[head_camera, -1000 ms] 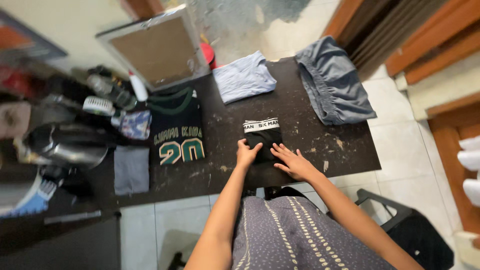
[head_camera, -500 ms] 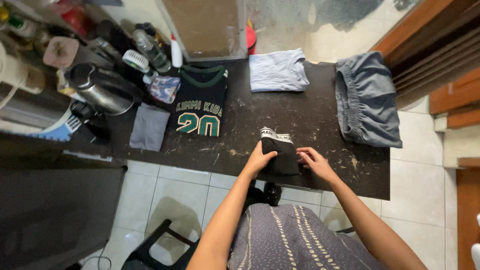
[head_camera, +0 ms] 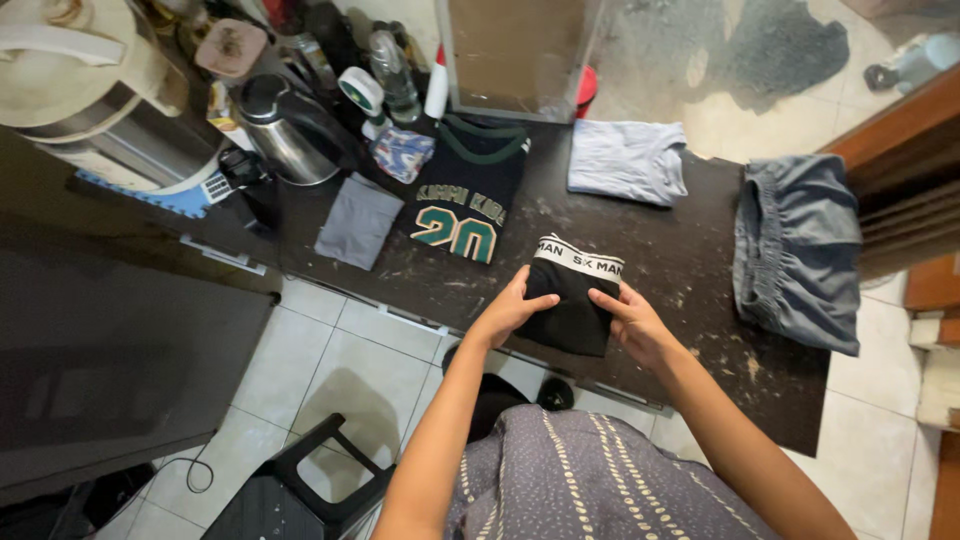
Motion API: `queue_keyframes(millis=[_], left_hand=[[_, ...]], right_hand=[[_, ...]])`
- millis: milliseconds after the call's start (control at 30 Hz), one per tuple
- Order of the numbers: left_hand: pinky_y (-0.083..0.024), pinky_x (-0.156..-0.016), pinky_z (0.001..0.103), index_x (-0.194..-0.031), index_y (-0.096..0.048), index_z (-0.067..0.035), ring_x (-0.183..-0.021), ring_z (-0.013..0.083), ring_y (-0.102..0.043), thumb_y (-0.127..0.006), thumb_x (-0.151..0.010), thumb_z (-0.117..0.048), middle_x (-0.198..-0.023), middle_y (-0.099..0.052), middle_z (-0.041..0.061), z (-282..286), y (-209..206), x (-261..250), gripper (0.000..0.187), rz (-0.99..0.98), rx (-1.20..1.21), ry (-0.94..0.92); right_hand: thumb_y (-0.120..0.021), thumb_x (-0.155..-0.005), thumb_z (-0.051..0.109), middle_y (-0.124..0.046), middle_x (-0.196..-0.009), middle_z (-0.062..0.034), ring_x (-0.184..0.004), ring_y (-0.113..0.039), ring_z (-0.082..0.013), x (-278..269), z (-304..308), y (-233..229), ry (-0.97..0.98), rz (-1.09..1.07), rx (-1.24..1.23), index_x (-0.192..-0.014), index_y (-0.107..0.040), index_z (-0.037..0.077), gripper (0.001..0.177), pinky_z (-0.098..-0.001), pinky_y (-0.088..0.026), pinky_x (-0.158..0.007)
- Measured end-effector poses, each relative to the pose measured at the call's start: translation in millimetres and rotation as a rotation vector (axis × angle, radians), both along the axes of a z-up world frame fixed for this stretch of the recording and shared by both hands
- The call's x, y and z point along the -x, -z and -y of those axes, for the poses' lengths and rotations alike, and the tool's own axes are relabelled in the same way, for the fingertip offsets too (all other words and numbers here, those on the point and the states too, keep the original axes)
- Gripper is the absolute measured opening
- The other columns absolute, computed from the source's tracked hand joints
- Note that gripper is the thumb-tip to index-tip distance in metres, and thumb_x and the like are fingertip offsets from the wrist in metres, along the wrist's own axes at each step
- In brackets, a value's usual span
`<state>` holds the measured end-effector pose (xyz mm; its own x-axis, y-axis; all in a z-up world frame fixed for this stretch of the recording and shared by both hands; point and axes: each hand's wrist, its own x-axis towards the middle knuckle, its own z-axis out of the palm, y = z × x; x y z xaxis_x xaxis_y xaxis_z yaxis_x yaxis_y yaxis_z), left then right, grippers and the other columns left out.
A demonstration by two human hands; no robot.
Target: The person retrieves several items of clothing including underwear and a tank top from a hanging rack and folds each one by hand on a tabletop.
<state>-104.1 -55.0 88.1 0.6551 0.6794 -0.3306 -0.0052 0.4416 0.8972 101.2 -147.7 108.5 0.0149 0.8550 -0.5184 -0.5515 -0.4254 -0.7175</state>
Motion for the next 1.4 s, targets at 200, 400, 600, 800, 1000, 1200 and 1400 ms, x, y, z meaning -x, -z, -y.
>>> queue_keyframes(millis=[200, 400, 600, 800, 1000, 1200, 1400], left_hand=[[-0.046, -0.099, 0.031, -0.139, -0.04, -0.003, -0.116, 0.0165, -0.057, -0.075, -0.081, -0.015, -0.128, -0.059, 0.01, -38.4, -23.1, 42.9, 0.069, 0.085, 0.052, 0.023], [-0.05, -0.089, 0.035, -0.134, -0.05, -0.008, -0.11, 0.0185, -0.059, -0.071, -0.082, -0.027, -0.121, -0.062, 0.007, -82.5, -29.3, 98.9, 0.059, 0.039, 0.273, -0.062], [-0.055, -0.087, 0.037, -0.134, -0.052, -0.014, -0.118, 0.0195, -0.057, -0.072, -0.086, -0.028, -0.129, -0.059, 0.004, -109.9, 15.0, 156.6, 0.053, 0.319, 0.493, -0.291], [-0.049, -0.077, 0.04, -0.134, -0.047, -0.023, -0.114, 0.0203, -0.055, -0.07, -0.083, -0.014, -0.137, -0.051, 0.0, -144.0, 52.5, 210.8, 0.057, 0.005, 0.375, -0.404], [-0.051, -0.079, 0.041, -0.132, -0.048, -0.021, -0.117, 0.019, -0.052, -0.067, -0.083, -0.012, -0.14, -0.049, -0.005, -180.4, 43.0, 260.2, 0.053, -0.152, 0.248, -0.441], [-0.049, -0.083, 0.036, -0.13, -0.047, -0.018, -0.114, 0.0197, -0.055, -0.066, -0.084, -0.007, -0.138, -0.053, 0.003, -209.3, 39.5, 298.2, 0.051, -0.22, 0.112, -0.512], [-0.038, -0.105, 0.033, -0.131, -0.052, -0.011, -0.127, 0.0207, -0.051, -0.066, -0.085, -0.001, -0.135, -0.056, 0.009, -223.3, 113.9, 321.6, 0.049, -0.341, -0.238, -0.522]], right_hand=[[-0.065, -0.088, 0.016, -0.065, -0.116, -0.001, -0.102, -0.062, -0.0108, 38.3, -39.4, -25.3, -0.008, 0.131, 0.001, -0.124, -0.055, 0.011, 0.038, -0.0295, -0.051, -0.079], [-0.064, -0.088, 0.016, -0.064, -0.117, 0.0002, -0.103, -0.062, -0.0096, 93.7, -83.3, -24.3, 0.074, 0.048, -0.014, -0.124, -0.054, 0.012, 0.037, -0.0291, -0.052, -0.08], [-0.061, -0.092, 0.015, -0.058, -0.122, 0.0026, -0.1, -0.055, -0.0098, 143.1, -131.1, -14.0, 0.059, 0.013, 0.004, -0.135, -0.049, 0.019, 0.045, -0.0295, -0.046, -0.073], [-0.06, -0.089, 0.01, -0.058, -0.126, -0.002, -0.112, -0.056, -0.0167, 197.5, -174.7, 4.6, -0.028, 0.102, -0.005, -0.135, -0.046, 0.017, 0.048, -0.0352, -0.05, -0.084], [-0.062, -0.088, 0.013, -0.054, -0.131, -0.0043, -0.113, -0.053, -0.0218, 246.9, -220.4, 32.4, -0.113, 0.236, 0.147, -0.135, -0.044, 0.017, 0.051, -0.0381, -0.045, -0.088], [-0.067, -0.085, 0.01, -0.052, -0.129, -0.0108, -0.11, -0.053, -0.0228, 280.1, -258.5, 88.8, -0.1, 0.279, -0.011, -0.135, -0.04, 0.012, 0.057, -0.0368, -0.047, -0.086], [-0.067, -0.083, 0.009, -0.054, -0.124, -0.0133, -0.105, -0.056, -0.0223, 292.7, -268.5, 136.3, -0.114, 0.358, -0.004, -0.135, -0.038, 0.012, 0.059, -0.0346, -0.051, -0.083]])
